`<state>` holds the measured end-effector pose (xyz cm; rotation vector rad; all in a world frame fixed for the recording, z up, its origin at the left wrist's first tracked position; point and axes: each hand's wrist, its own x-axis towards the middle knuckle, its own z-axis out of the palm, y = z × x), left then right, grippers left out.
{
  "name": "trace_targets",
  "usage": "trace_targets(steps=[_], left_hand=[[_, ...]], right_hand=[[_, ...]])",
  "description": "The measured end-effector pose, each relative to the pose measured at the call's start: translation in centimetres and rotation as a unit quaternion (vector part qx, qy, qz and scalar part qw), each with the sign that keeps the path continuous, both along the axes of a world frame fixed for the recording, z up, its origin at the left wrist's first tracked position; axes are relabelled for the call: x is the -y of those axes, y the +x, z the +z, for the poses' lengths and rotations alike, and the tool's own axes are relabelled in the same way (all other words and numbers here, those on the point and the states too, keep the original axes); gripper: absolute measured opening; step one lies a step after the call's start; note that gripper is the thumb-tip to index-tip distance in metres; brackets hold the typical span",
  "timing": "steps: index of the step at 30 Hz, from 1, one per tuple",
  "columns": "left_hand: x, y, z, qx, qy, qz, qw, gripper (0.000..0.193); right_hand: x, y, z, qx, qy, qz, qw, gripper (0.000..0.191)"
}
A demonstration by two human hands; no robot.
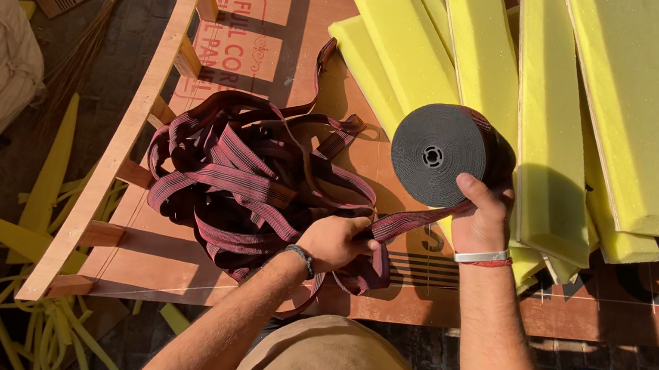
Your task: The person unwraps a roll of maroon elastic webbing from plastic packaging and unrolls a length of it. They then use a pneumatic nail gun to staple the webbing strap onto the wooden frame of a chair, pulling the strap taut and fastening it along the frame edge.
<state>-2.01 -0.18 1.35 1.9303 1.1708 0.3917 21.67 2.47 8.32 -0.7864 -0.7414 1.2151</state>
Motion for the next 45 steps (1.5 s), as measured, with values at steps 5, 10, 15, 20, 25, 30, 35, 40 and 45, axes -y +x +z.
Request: trace_targets(steps=[5,10,15,20,25,30,35,40,45], left_hand=[[-0.6,-4.9,0.4,-0.019,-0.098,0.05,0.994,0.063],[-2.6,-1.7,0.7,0.468,-0.313,0.059,0.824,0.086],[-1.4,-2.1,1.5,0.604,-0.346,0.079,0.713,0.071],[-2.2,-7.6,5.4,0.517,-0.186,0.077,0.832,0.071],[-1.5,-7.6,9.1,0.156,0.104,0.075,0.979,0.072],[-0.9,-7.9,10.6,-0.029,0.2,0.072,0.977,0.069],[-2.3,-10.4,11.2,-0.019,0.204,0.098,0.974,0.08],[-3.3,-9.0,12.0,-0.022,0.234,0.029,0.972,0.075],[-3.6,-6.1,10.5,0.024,0.242,-0.051,0.969,0.069]], right_hand=[[-0.7,1.3,-0.1,-0.082,-0.075,0.037,0.993,0.071],[0.7,-3.0,-1.3,-0.15,-0.066,0.137,0.977,0.075],[1.1,-4.3,-1.4,-0.04,-0.057,0.252,0.965,0.076],[-0.6,-1.6,-1.4,0.029,-0.1,0.23,0.968,0.04],[-1.7,1.6,-1.1,-0.035,-0.078,0.116,0.99,0.018],[-1.6,7.6,-2.2,0.026,-0.137,-0.05,0.989,0.014],[-0.6,8.5,-3.5,0.266,-0.151,-0.11,0.946,0.014],[0.9,-1.0,-0.4,0.5,-0.005,0.128,0.856,0.073],[0.2,-9.5,0.7,0.617,-0.04,0.226,0.753,0.089]])
